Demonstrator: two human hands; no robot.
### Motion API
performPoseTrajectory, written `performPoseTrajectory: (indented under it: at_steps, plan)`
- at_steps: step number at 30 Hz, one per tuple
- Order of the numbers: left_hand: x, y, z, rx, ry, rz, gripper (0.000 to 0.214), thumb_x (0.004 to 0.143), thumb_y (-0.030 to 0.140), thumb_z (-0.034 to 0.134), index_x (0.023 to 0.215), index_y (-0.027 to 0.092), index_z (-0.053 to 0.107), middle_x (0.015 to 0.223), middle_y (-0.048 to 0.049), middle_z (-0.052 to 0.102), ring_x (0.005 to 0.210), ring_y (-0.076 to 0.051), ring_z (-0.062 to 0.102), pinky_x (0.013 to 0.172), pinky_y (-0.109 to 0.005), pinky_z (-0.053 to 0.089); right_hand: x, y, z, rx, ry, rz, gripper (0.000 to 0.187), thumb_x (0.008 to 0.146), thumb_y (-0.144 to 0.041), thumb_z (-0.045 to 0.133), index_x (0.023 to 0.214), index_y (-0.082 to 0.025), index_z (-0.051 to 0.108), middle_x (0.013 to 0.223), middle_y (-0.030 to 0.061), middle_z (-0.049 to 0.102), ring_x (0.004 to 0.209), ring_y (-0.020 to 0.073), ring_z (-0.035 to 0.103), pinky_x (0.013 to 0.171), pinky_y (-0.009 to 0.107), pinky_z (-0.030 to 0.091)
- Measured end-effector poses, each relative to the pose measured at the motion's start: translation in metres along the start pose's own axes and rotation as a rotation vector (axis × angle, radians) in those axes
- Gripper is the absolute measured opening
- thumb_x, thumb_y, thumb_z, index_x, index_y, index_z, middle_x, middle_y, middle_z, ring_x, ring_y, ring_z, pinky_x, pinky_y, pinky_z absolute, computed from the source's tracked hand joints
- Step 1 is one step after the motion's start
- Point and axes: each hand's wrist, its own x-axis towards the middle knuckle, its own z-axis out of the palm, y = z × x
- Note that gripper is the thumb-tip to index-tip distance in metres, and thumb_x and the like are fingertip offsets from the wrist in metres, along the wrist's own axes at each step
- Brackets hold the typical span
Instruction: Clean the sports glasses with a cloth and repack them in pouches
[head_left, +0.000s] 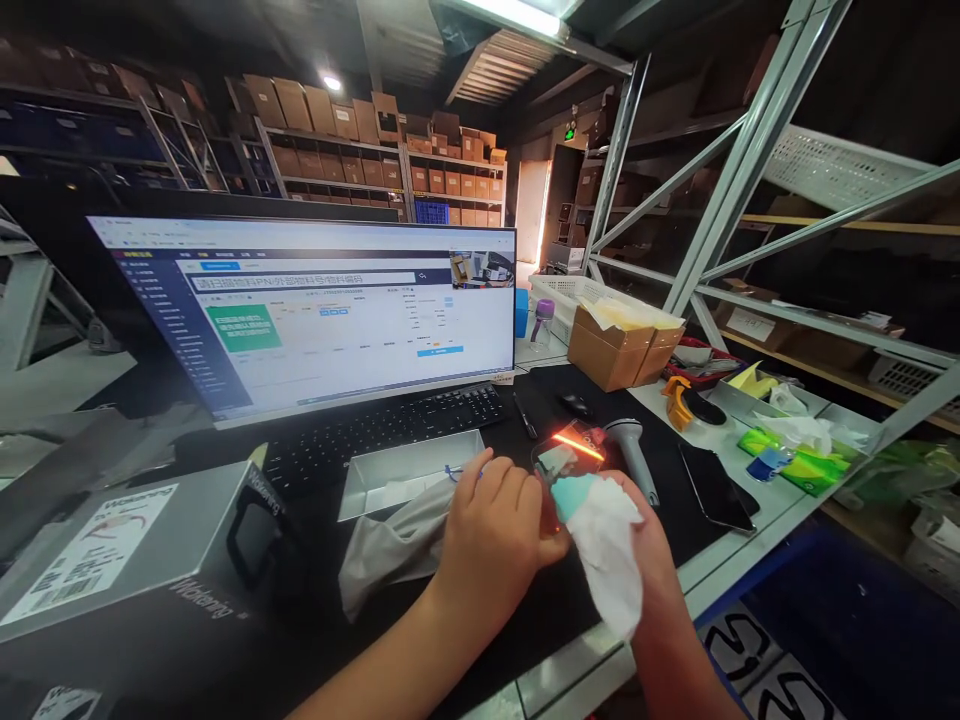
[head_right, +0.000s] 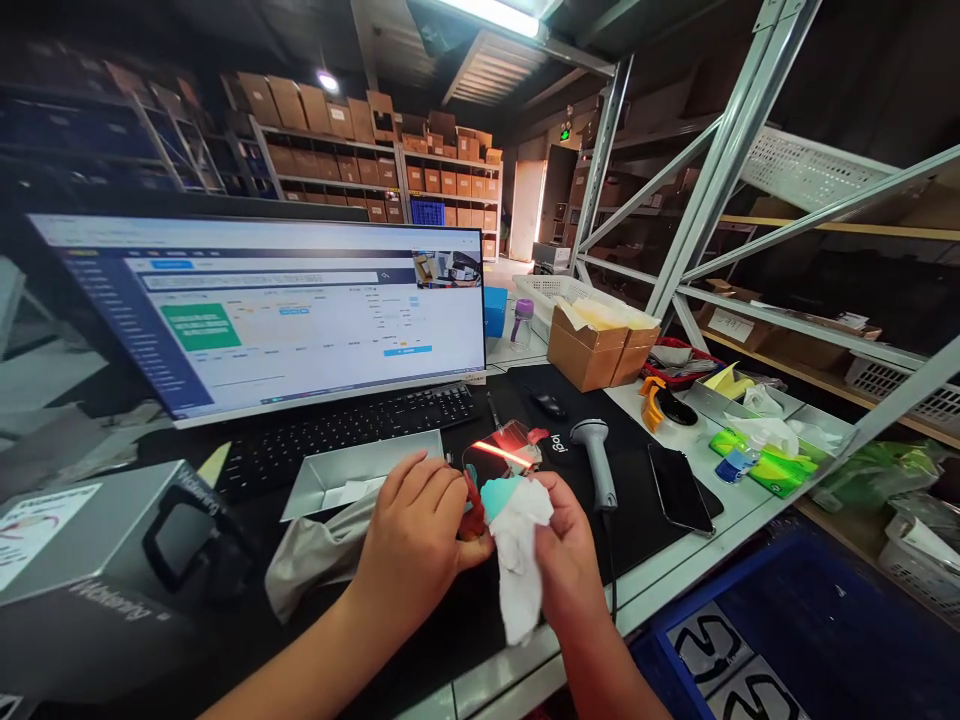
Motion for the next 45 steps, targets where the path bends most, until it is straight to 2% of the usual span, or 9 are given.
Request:
performPoseTrajectory:
  at_steps: [5,9,13,19,24,30,36,40,45]
  plan:
    - [-0.004,0.006,0.001,0.046,0.007,0.017,0.018,0.092,0.011,0.047,0.080,0.018,0.058,0.079,-0.0047,0.065,0.089,-0.023,0.061,0.105,-0.043,0.042,-0.009,-0.002,0.004,-0.176,0.063,-0.033,0.040,0.065,-0.026,0.084,0.092,-0.023,0.055,0.067,-0.0043,0.062,0.055,0.0116,0.051,0.050,0.020,0.042]
    - [-0.005,0.009,0.003,-0.064,-0.060,0.044,0.011,0.092,0.017,0.050,0.094,0.016,0.060,0.091,-0.0073,0.068,0.096,-0.025,0.061,0.105,-0.047,0.044,-0.005,-0.006,0.007,-0.216,0.198,-0.106,0.041,0.074,-0.037,0.082,0.088,-0.025,0.045,0.065,-0.0062,0.058,0.053,0.0112,0.050,0.047,0.020,0.043]
    - [-0.004,0.008,0.004,-0.197,-0.088,0.047,0.019,0.091,0.018,0.053,0.109,0.014,0.058,0.101,-0.0088,0.069,0.096,-0.026,0.064,0.105,-0.052,0.048,0.004,-0.012,0.004,-0.240,0.176,-0.144,0.043,0.075,-0.041,0.081,0.085,-0.025,0.042,0.064,-0.0076,0.052,0.051,0.0100,0.046,0.045,0.020,0.041]
    - [-0.007,0.007,0.006,-0.378,-0.111,-0.016,0.047,0.089,0.009,0.052,0.136,0.011,0.043,0.121,-0.0152,0.065,0.109,-0.023,0.067,0.092,-0.035,0.059,0.006,-0.012,0.012,-0.422,0.274,-0.240,0.041,0.075,-0.042,0.078,0.080,-0.024,0.041,0.065,-0.0075,0.045,0.054,0.0102,0.042,0.046,0.021,0.038]
    - [-0.011,0.004,0.009,-0.383,-0.103,-0.103,0.041,0.086,0.003,0.052,0.125,0.013,0.048,0.122,-0.0164,0.065,0.114,-0.026,0.067,0.094,-0.039,0.060,-0.005,0.005,0.024,-0.561,0.334,-0.364,0.030,0.073,-0.029,0.074,0.074,-0.024,0.045,0.065,-0.0071,0.044,0.056,0.0109,0.041,0.050,0.023,0.037]
    - [-0.009,0.006,0.005,-0.400,-0.067,-0.121,0.030,0.090,0.004,0.049,0.119,0.014,0.051,0.123,-0.0176,0.064,0.116,-0.026,0.067,0.090,-0.035,0.062,-0.016,0.015,0.017,-0.672,0.227,-0.444,0.028,0.068,-0.017,0.071,0.062,-0.023,0.044,0.069,-0.0017,0.055,0.073,0.0169,0.053,0.067,0.027,0.043]
    - [-0.003,0.007,0.001,-0.561,-0.164,-0.018,0.048,0.088,0.000,0.053,0.131,0.020,0.049,0.134,-0.0112,0.062,0.129,-0.023,0.059,0.117,-0.048,0.041,0.006,-0.012,0.001,-0.339,0.165,-0.278,0.042,0.069,-0.030,0.081,0.063,-0.022,0.040,0.059,-0.0055,0.050,0.053,0.0103,0.042,0.049,0.022,0.038]
    - [-0.003,0.005,0.000,-0.577,-0.185,-0.010,0.054,0.084,-0.006,0.047,0.131,0.021,0.049,0.140,-0.0100,0.059,0.138,-0.022,0.051,0.122,-0.047,0.036,0.018,-0.023,0.000,-0.235,0.168,-0.236,0.046,0.071,-0.040,0.083,0.067,-0.022,0.041,0.056,-0.0079,0.045,0.048,0.0091,0.039,0.043,0.020,0.036]
    - [-0.009,0.001,0.001,-0.516,-0.226,-0.073,0.051,0.082,-0.003,0.050,0.130,0.017,0.049,0.143,-0.0164,0.055,0.139,-0.030,0.049,0.114,-0.053,0.044,0.002,-0.004,0.015,-0.487,0.227,-0.464,0.032,0.076,-0.026,0.076,0.067,-0.022,0.045,0.062,-0.0057,0.049,0.055,0.0112,0.045,0.049,0.021,0.040]
